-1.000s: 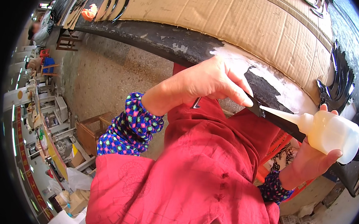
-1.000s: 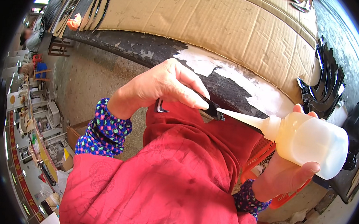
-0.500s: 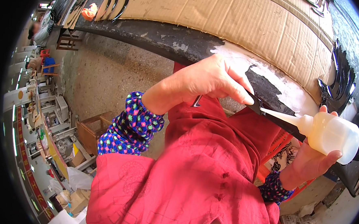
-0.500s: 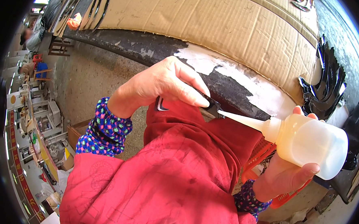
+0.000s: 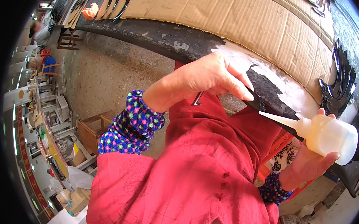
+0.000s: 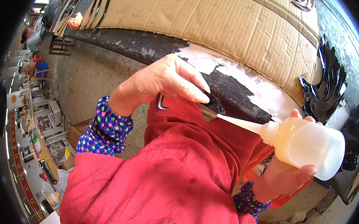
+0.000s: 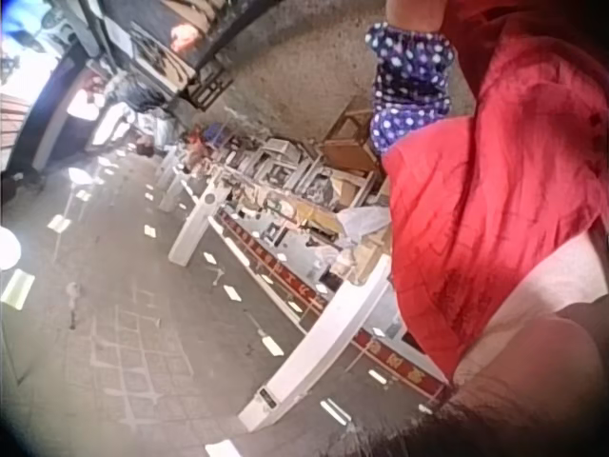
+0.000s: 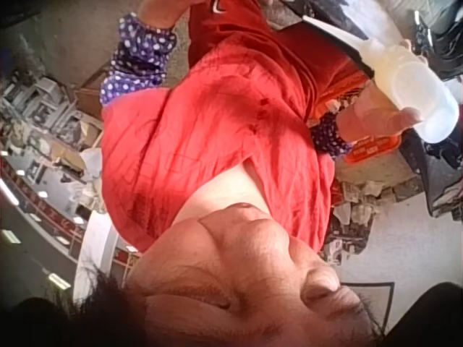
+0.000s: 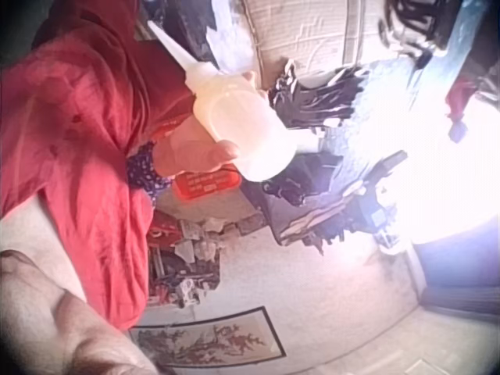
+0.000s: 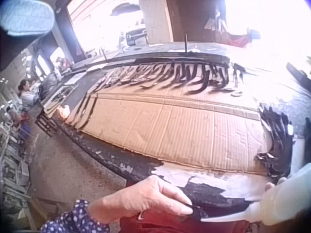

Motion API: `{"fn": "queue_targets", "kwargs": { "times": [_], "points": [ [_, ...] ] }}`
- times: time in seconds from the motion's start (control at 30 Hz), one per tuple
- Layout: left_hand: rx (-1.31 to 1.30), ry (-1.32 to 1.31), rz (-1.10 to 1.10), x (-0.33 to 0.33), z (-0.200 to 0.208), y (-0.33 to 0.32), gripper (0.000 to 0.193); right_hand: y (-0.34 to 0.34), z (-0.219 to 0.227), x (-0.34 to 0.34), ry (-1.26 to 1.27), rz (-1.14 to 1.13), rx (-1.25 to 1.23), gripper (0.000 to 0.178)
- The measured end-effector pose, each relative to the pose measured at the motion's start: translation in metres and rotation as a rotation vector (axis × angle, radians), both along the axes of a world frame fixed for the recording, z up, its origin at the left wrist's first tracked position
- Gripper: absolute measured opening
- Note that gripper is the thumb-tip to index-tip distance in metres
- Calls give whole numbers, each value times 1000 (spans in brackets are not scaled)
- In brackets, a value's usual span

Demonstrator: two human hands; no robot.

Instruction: The recorder applies glue to several black shoe components using a squeeze bottle at a workbench.

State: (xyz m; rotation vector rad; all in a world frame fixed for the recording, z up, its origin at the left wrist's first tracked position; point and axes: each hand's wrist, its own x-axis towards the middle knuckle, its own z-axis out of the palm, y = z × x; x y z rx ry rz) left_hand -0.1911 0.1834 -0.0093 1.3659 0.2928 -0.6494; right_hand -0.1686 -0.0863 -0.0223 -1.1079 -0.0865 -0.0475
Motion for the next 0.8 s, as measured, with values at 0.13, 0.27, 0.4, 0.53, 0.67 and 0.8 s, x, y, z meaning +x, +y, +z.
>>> {"fn": "queue_targets", "kwargs": {
  "times": [0.13, 0.27, 0.4, 0.53, 0.67, 0.8],
  "points": [
    [-13, 20, 8, 0, 1, 0, 15, -6, -5, -2, 14, 8, -48, 74],
    [22, -2, 15, -3, -2, 4, 15, -1, 1, -1, 24, -12, 90, 74],
    [-43, -18, 53, -8, -8, 5, 15, 5, -2, 3, 31, 44, 160, 72],
    [-207, 13, 231, -16, 10, 32, 18, 2, -5, 2, 43, 113, 162, 69],
    [-58, -142, 524, -25, 26, 94, 22, -22, -16, 21, 13, 183, 246, 68],
    [199, -346, 749, -23, 23, 174, 22, -26, -14, 40, 29, 175, 437, 87]
  ]
}}
